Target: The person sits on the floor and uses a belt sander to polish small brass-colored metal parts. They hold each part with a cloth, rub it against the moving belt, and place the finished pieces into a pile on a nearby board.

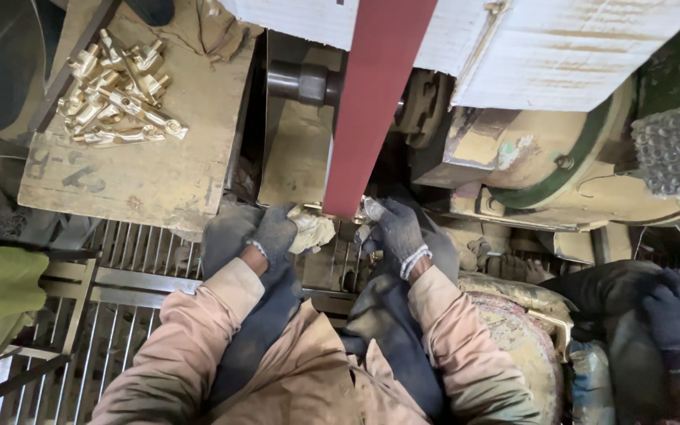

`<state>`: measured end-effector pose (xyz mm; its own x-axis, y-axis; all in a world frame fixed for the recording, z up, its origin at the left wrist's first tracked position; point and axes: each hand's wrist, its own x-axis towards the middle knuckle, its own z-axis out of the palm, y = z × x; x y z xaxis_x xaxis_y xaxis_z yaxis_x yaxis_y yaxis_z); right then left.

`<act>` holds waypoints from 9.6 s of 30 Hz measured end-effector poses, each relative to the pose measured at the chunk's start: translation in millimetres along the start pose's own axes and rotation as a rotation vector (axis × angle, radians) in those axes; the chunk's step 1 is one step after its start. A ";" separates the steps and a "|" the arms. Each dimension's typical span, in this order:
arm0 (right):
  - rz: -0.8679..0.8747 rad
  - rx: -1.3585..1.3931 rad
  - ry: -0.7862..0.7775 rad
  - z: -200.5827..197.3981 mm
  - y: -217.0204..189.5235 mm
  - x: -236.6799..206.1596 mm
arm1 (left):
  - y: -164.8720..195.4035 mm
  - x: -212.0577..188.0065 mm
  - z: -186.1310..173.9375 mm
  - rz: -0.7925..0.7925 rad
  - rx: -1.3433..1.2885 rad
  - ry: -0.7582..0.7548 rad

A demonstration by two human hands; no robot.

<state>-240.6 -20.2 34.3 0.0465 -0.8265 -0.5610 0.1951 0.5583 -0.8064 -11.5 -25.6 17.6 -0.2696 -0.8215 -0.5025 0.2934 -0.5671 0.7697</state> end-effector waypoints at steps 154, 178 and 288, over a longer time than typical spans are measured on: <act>-0.273 -0.182 -0.299 -13.5 8.5 -72.9 | -3.6 -44.0 -21.4 0.131 -0.175 -0.241; -0.302 -0.464 0.276 -75.8 29.6 -219.8 | -36.8 -43.8 -21.9 0.141 0.312 -0.189; 0.020 -0.059 -0.376 28.6 3.0 -166.6 | -16.5 -150.5 20.1 0.805 0.640 0.216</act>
<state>-219.7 117.1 130.7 0.4080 -0.7782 -0.4775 0.1346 0.5685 -0.8116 5.8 108.6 88.5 -0.0222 -0.9707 0.2392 -0.2436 0.2373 0.9404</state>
